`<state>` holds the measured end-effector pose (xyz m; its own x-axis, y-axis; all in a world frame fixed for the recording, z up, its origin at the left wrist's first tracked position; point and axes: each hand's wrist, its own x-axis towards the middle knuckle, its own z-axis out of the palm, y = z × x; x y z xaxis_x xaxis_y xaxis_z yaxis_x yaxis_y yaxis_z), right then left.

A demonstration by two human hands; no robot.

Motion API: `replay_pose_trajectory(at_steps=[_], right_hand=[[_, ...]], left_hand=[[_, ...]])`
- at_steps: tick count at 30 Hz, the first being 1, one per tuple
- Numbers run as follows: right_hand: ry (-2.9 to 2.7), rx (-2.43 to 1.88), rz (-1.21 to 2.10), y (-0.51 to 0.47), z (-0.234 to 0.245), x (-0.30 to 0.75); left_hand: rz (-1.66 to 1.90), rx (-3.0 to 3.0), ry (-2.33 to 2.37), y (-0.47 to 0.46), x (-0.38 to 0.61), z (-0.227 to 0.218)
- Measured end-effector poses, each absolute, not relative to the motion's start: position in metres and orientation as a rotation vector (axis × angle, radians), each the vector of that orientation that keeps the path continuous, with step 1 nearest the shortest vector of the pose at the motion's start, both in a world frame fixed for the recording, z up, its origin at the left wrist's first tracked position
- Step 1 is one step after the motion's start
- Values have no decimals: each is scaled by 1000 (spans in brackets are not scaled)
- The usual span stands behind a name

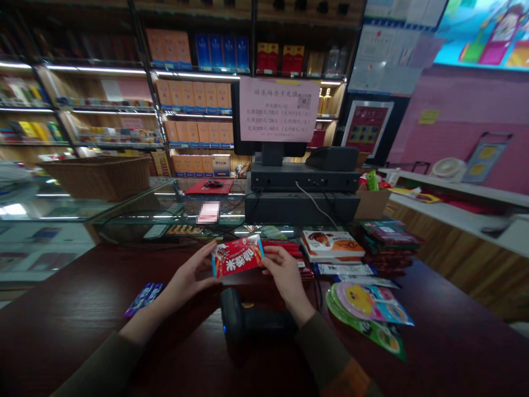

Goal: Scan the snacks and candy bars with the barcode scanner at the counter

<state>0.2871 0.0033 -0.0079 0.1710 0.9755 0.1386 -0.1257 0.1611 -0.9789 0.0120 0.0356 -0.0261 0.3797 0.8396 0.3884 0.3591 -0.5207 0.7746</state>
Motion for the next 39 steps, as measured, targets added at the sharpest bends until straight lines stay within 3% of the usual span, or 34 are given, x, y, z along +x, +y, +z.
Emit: replay_pose_trajectory(at_steps=[13,25,39], right_hand=[[-1170,-1047,1016,4,-14,286],[-1312,-1109,939,3,-14,292],[-1351,-1114,779,0,-17,281]], left_hand=[[1035,2418,1008,31,6,-23],[1117,1777,1009,21,18,-5],[1237,1744,1251,25,28,-25]])
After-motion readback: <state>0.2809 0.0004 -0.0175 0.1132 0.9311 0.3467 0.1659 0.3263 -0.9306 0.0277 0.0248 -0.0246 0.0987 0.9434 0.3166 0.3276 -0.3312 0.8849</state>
